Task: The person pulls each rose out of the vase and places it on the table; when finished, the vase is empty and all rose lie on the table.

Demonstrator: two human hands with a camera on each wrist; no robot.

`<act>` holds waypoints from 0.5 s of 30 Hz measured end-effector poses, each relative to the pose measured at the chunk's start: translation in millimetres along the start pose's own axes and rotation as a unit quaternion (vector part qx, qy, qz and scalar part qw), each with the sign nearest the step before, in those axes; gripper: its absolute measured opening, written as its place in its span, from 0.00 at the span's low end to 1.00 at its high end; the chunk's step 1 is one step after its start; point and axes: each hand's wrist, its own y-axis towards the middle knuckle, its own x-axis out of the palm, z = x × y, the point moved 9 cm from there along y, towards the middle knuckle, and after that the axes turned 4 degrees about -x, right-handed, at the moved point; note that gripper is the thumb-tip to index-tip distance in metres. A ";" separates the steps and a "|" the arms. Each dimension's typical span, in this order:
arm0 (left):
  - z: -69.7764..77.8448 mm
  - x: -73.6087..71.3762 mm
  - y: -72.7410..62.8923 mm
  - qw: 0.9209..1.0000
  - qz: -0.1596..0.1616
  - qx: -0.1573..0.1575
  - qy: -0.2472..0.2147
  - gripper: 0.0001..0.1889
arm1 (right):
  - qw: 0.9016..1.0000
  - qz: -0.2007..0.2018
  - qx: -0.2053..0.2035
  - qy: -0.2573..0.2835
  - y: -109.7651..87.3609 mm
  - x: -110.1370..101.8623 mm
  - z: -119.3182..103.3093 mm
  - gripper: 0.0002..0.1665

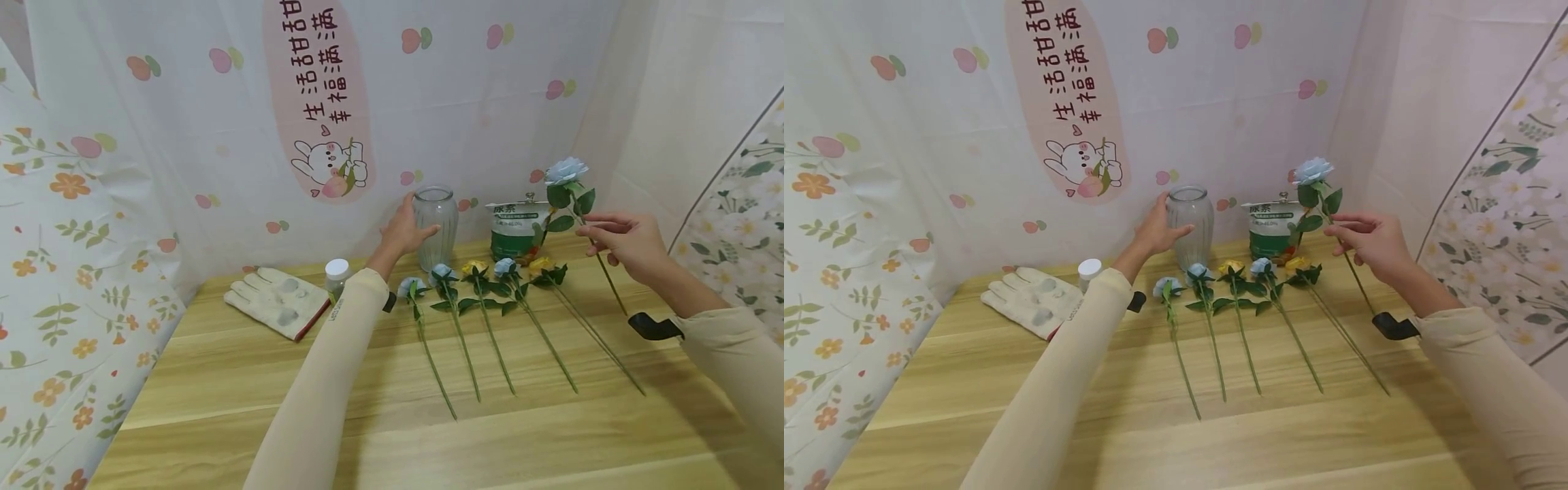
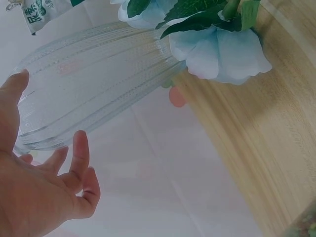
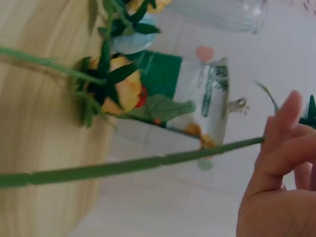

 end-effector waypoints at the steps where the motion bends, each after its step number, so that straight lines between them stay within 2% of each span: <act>1: 0.1 -0.3 0.1 1.000 0.000 0.000 0.001 0.51 | 1.000 -0.003 0.015 -0.004 -1.0 -2.5 4.3 0.13; 5: 0.8 -0.9 0.0 1.000 0.002 0.001 -0.003 0.51 | 0.995 -0.008 0.072 -0.062 -5.4 -16.1 21.6 0.10; 9: 0.7 1.9 -0.5 1.000 -0.005 0.001 -0.011 0.51 | 0.984 -0.021 0.137 -0.113 -11.4 -30.0 42.1 0.10; 12: -0.2 3.0 -0.1 1.000 -0.005 0.000 -0.011 0.51 | 0.978 -0.037 0.172 -0.112 -15.4 -35.4 55.3 0.10; 15: -0.4 2.0 0.7 1.000 -0.001 0.001 -0.008 0.50 | 0.975 -0.049 0.188 -0.108 -18.2 -39.1 64.7 0.11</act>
